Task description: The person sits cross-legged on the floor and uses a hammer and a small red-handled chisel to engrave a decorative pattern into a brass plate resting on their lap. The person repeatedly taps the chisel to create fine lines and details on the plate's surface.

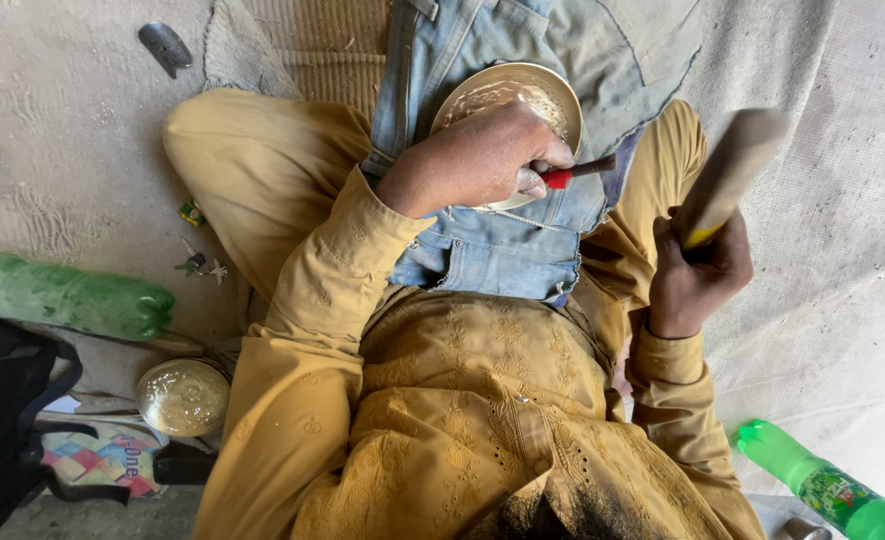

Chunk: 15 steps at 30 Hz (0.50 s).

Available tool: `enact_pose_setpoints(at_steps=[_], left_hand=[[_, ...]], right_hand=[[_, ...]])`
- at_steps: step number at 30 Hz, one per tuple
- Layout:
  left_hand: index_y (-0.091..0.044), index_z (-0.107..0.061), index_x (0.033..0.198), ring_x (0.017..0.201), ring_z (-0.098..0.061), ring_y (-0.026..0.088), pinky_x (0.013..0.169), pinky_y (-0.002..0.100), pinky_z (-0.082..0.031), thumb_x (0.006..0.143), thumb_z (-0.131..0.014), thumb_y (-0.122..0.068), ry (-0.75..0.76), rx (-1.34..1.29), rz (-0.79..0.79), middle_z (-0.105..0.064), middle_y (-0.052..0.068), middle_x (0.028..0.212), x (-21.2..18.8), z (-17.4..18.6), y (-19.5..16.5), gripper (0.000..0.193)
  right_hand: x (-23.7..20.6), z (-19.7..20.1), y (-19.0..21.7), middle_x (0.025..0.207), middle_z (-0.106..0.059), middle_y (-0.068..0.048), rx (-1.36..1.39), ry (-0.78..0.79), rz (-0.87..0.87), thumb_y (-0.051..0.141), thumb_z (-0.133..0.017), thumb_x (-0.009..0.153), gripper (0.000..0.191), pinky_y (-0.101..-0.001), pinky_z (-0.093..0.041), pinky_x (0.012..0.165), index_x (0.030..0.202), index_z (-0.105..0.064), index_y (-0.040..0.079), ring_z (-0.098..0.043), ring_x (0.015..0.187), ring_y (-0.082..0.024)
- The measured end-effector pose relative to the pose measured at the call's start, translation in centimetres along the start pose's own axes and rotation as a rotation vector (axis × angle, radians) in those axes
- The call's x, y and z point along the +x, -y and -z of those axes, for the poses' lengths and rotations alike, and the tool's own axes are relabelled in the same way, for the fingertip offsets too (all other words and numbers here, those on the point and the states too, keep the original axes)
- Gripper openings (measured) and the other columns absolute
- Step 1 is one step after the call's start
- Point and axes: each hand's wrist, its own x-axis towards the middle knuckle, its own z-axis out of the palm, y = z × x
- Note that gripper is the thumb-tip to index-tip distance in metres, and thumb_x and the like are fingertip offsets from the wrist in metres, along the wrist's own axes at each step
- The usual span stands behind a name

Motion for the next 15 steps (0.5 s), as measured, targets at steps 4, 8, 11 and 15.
enact_pose_setpoints(at_steps=[4,8,11,15], left_hand=[[-0.004,-0.077,0.101,0.067,-0.069,0.024,0.065,0.042,-0.051,0.079,-0.085,-0.01,0.097,0.037,0.079,-0.072,0.014,0.077,0.1,0.1,0.1,0.024],[-0.005,-0.077,0.099,0.065,-0.068,0.023,0.064,0.042,-0.051,0.078,-0.085,-0.011,0.118,0.046,0.128,-0.071,0.013,0.073,-0.1,-0.1,0.2,0.023],[-0.006,-0.078,0.098,0.065,-0.068,0.023,0.064,0.043,-0.051,0.079,-0.085,-0.012,0.151,0.019,0.148,-0.072,0.012,0.074,-0.2,-0.1,0.5,0.021],[-0.006,-0.078,0.102,0.071,-0.07,0.027,0.066,0.044,-0.052,0.076,-0.085,-0.011,0.102,0.061,0.041,-0.073,0.013,0.078,-0.4,0.0,0.8,0.027]], right_hand=[[-0.9,-0.4,-0.5,0.099,-0.07,-0.011,-0.225,0.085,0.015,-0.016,-0.082,0.088,0.049,-0.0321,-0.055,0.07,0.133,-0.068,-0.004,-0.062,0.08,-0.017],[-1.7,-0.8,-0.4,0.105,-0.071,-0.012,-0.169,0.07,0.089,-0.016,-0.081,0.087,0.046,-0.0298,-0.056,0.072,0.13,-0.067,-0.005,-0.065,0.084,-0.017],[-2.5,-0.9,-0.3,0.098,-0.071,-0.008,-0.057,0.016,-0.109,-0.011,-0.077,0.09,0.038,-0.0283,-0.056,0.067,0.126,-0.067,-0.003,-0.067,0.077,-0.014],[-3.4,-0.9,-0.7,0.095,-0.067,-0.008,-0.321,0.108,0.105,-0.013,-0.081,0.087,0.048,-0.0289,-0.047,0.064,0.133,-0.069,-0.007,-0.055,0.072,-0.014]])
